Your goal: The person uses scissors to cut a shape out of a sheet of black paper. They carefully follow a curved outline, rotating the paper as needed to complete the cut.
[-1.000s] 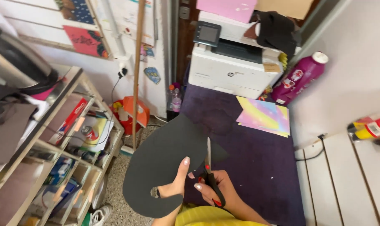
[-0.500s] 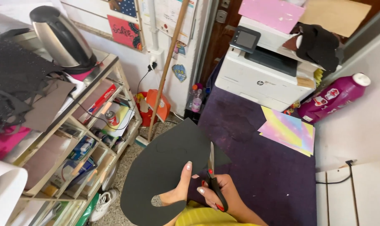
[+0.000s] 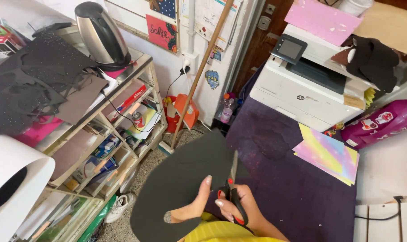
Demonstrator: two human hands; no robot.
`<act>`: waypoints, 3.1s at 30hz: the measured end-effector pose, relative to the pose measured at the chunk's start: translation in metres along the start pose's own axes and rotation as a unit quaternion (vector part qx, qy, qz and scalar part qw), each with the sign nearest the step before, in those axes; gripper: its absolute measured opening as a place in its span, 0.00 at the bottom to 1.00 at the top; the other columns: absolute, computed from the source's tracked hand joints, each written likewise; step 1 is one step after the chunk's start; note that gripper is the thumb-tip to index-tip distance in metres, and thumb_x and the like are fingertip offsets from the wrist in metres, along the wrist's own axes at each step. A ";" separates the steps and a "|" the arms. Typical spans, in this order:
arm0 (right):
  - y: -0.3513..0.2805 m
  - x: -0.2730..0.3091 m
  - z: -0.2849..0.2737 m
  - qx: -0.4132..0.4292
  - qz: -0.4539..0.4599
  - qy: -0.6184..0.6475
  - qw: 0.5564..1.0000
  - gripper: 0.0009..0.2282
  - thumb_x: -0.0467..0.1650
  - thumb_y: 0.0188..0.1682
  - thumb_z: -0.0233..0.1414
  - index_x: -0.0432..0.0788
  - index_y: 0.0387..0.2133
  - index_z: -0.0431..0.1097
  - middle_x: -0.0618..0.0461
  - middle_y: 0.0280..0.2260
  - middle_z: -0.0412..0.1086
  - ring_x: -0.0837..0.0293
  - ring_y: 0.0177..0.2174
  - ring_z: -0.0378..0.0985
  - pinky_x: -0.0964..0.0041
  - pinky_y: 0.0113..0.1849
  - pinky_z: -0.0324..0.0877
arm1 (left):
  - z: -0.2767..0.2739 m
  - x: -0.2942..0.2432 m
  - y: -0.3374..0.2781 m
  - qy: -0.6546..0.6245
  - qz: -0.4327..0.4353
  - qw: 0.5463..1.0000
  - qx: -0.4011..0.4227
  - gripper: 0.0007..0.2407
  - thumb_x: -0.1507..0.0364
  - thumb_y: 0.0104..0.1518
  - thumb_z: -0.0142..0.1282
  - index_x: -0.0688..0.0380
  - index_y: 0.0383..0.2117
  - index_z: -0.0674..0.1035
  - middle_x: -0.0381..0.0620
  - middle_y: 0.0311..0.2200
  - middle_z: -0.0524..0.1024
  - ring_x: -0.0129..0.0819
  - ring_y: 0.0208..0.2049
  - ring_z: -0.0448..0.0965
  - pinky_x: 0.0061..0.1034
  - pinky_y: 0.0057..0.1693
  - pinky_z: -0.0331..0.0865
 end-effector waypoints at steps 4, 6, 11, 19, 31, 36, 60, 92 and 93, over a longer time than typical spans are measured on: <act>0.005 0.019 -0.004 0.071 -0.079 -0.018 0.994 0.16 0.30 0.52 0.57 0.38 0.15 0.63 0.52 0.09 0.62 0.62 0.10 0.63 0.69 0.18 0.58 | 0.003 -0.004 -0.002 0.187 0.430 0.859 -0.203 0.14 0.54 0.55 0.63 0.41 0.41 0.88 0.28 0.41 0.85 0.28 0.44 0.83 0.28 0.57 0.69; 0.004 0.022 -0.006 0.078 -0.079 -0.024 0.994 0.17 0.31 0.51 0.58 0.39 0.14 0.64 0.52 0.09 0.62 0.62 0.10 0.63 0.70 0.18 0.58 | 0.010 0.002 0.007 0.177 0.404 0.878 -0.186 0.14 0.52 0.55 0.61 0.39 0.42 0.87 0.26 0.40 0.86 0.27 0.45 0.82 0.28 0.58 0.68; 0.000 0.025 -0.011 0.057 -0.075 -0.026 0.995 0.19 0.30 0.52 0.57 0.39 0.11 0.62 0.52 0.06 0.59 0.62 0.07 0.60 0.70 0.14 0.57 | -0.012 -0.035 -0.019 0.079 0.306 0.946 -0.069 0.17 0.51 0.50 0.64 0.38 0.42 0.88 0.28 0.46 0.86 0.27 0.49 0.82 0.27 0.60 0.71; -0.008 0.024 -0.016 0.023 -0.063 -0.018 0.998 0.17 0.28 0.51 0.58 0.37 0.12 0.64 0.52 0.06 0.59 0.61 0.06 0.60 0.69 0.13 0.56 | -0.014 -0.035 -0.016 0.087 0.297 0.950 -0.046 0.15 0.50 0.50 0.63 0.34 0.40 0.89 0.21 0.42 0.87 0.23 0.47 0.83 0.23 0.60 0.69; -0.007 0.028 -0.008 -0.029 -0.041 -0.146 0.988 0.18 0.24 0.48 0.60 0.42 0.11 0.62 0.56 0.05 0.60 0.66 0.08 0.59 0.69 0.15 0.55 | -0.009 -0.034 -0.017 -0.244 0.384 0.864 -0.215 0.11 0.73 0.47 0.71 0.57 0.36 0.83 0.46 0.39 0.85 0.35 0.42 0.86 0.32 0.57 0.79; -0.003 0.022 -0.006 -0.033 -0.043 -0.198 0.979 0.17 0.25 0.48 0.62 0.43 0.11 0.64 0.58 0.05 0.62 0.68 0.09 0.60 0.69 0.16 0.57 | -0.019 -0.057 -0.029 -0.404 0.207 0.878 -0.153 0.13 0.84 0.41 0.71 0.66 0.34 0.81 0.53 0.31 0.86 0.37 0.30 0.85 0.40 0.31 0.93; -0.006 0.040 0.026 0.090 0.039 -0.026 0.995 0.22 0.30 0.52 0.54 0.41 0.07 0.60 0.52 0.06 0.56 0.64 0.07 0.55 0.70 0.13 0.49 | -0.045 -0.088 -0.059 -0.371 -0.070 0.919 -0.110 0.29 0.74 0.38 0.75 0.57 0.45 0.66 0.49 0.35 0.85 0.40 0.19 0.85 0.22 0.34 0.79; -0.117 0.116 -0.080 -0.358 -0.277 -0.120 0.884 0.19 0.28 0.49 0.53 0.41 0.09 0.56 0.53 0.09 0.51 0.60 0.05 0.55 0.69 0.10 0.51 | 0.117 -0.246 -0.104 -0.323 0.382 0.790 0.355 0.03 0.77 0.48 0.69 0.61 0.23 0.84 0.40 0.25 0.83 0.27 0.28 0.85 0.23 0.37 0.87; -0.122 0.115 -0.079 -0.366 -0.278 -0.121 0.880 0.19 0.28 0.49 0.53 0.41 0.09 0.56 0.53 0.09 0.51 0.60 0.05 0.55 0.69 0.10 0.51 | 0.119 -0.246 -0.107 -0.322 0.380 0.787 0.363 0.03 0.77 0.48 0.69 0.61 0.23 0.84 0.40 0.25 0.83 0.27 0.28 0.85 0.23 0.37 0.87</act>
Point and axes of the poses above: each hand's wrist, its own y-axis towards the middle knuckle, its own z-axis out of the palm, x = y × z, the point moved 2 cm from there along y, towards the middle knuckle
